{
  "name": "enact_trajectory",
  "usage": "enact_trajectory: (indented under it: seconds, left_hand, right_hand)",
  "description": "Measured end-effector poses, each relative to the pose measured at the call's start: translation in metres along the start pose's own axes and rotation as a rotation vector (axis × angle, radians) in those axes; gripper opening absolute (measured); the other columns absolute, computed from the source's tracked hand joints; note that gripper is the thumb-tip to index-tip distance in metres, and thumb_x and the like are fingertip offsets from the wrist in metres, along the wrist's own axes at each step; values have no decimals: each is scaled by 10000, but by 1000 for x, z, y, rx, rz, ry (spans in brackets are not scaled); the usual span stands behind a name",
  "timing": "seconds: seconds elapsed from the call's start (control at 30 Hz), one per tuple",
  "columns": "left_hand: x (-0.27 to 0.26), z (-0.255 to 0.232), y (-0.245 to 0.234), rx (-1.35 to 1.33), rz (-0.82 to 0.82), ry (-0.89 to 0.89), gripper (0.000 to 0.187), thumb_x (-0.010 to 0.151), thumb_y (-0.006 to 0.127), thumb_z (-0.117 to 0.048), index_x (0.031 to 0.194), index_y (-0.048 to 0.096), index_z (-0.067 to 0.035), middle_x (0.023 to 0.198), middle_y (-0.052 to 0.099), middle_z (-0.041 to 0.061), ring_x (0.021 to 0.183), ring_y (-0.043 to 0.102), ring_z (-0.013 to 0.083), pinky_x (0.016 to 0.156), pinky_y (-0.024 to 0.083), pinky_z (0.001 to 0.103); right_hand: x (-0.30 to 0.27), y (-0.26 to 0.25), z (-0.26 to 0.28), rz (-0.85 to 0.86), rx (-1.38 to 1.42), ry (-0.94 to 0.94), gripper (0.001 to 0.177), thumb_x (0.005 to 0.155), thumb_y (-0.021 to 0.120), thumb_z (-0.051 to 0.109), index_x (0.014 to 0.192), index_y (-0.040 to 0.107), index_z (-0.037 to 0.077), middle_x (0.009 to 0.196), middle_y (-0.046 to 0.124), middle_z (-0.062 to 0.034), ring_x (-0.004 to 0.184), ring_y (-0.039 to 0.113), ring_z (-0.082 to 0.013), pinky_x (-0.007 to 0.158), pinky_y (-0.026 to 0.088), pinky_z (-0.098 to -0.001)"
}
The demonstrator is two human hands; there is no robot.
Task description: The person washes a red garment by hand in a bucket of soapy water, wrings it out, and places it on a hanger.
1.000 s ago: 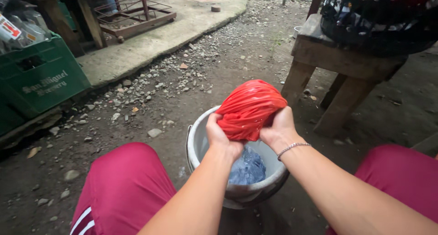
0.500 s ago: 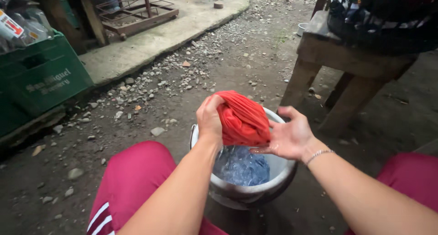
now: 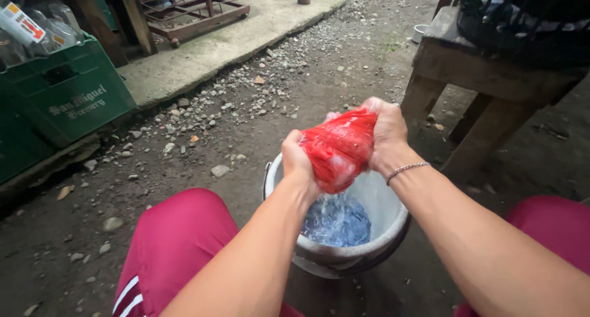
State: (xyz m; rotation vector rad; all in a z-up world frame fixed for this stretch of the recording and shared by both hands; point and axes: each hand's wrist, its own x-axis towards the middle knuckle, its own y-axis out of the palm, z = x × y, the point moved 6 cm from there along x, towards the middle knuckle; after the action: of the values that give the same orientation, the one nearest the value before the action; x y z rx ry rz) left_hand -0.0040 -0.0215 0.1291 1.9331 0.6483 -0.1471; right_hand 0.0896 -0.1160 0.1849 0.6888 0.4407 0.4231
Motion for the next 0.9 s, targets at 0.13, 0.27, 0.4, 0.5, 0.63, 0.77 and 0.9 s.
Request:
enact_trajectory:
  seconds: [0.13,0.27,0.4,0.5,0.63,0.77,0.9]
  left_hand:
    - [-3,13,14,-95,231,-199,470,936,343,-299,1165,687,-76,1084,741,160,930,714,336,858,579,518]
    - [0,23,9,115,260,-368,486,959,331,-342,1168,673,-66,1094,725,174,936,706,361,852,545,569]
    - [-8,21,5,92,105,-355,532,935,362,-408,1212,686,-90,1191,729,167,1037,704,364,942,531,590]
    - [-29,13,-4,296,-70,-406,602,886,376,-525,1247,662,-138,1287,664,171,1128,627,411,976,338,697]
    - [-13,6,0,184,166,-291,540,764,464,-406,1112,696,-64,1156,737,168,1011,707,360,949,515,603]
    - [29,-21,-20,335,66,83,188,786,592,-259,858,604,-86,922,693,84,848,665,260,858,552,475]
    - [24,-41,-2,704,226,387,223,737,678,-202,790,692,14,794,682,47,730,612,184,720,496,354]
  right_hand:
    - [-16,9,0,-2,41,38,181,778,550,193,724,545,20,661,579,-171,653,633,-353,712,569,-546]
    - [-2,-4,6,217,4,-78,102,754,528,102,660,503,73,668,556,-128,651,598,-303,689,570,-501]
    - [19,-34,4,202,60,-160,91,736,550,53,669,506,96,698,552,-82,664,543,-236,730,543,-422]
    - [18,-48,3,104,121,-150,63,703,540,71,652,510,92,700,574,-82,691,559,-229,799,543,-389]
    - [6,-56,-8,66,106,15,50,701,569,132,704,541,91,779,641,-70,807,644,-253,916,558,-420]
    - [-10,-55,-20,93,-236,266,392,836,594,309,1119,664,46,1216,729,-130,1147,680,-274,1094,472,-489]
    - [-27,-54,-40,33,-387,630,649,919,491,551,1333,618,67,1381,663,-177,1251,620,-355,1093,392,-649]
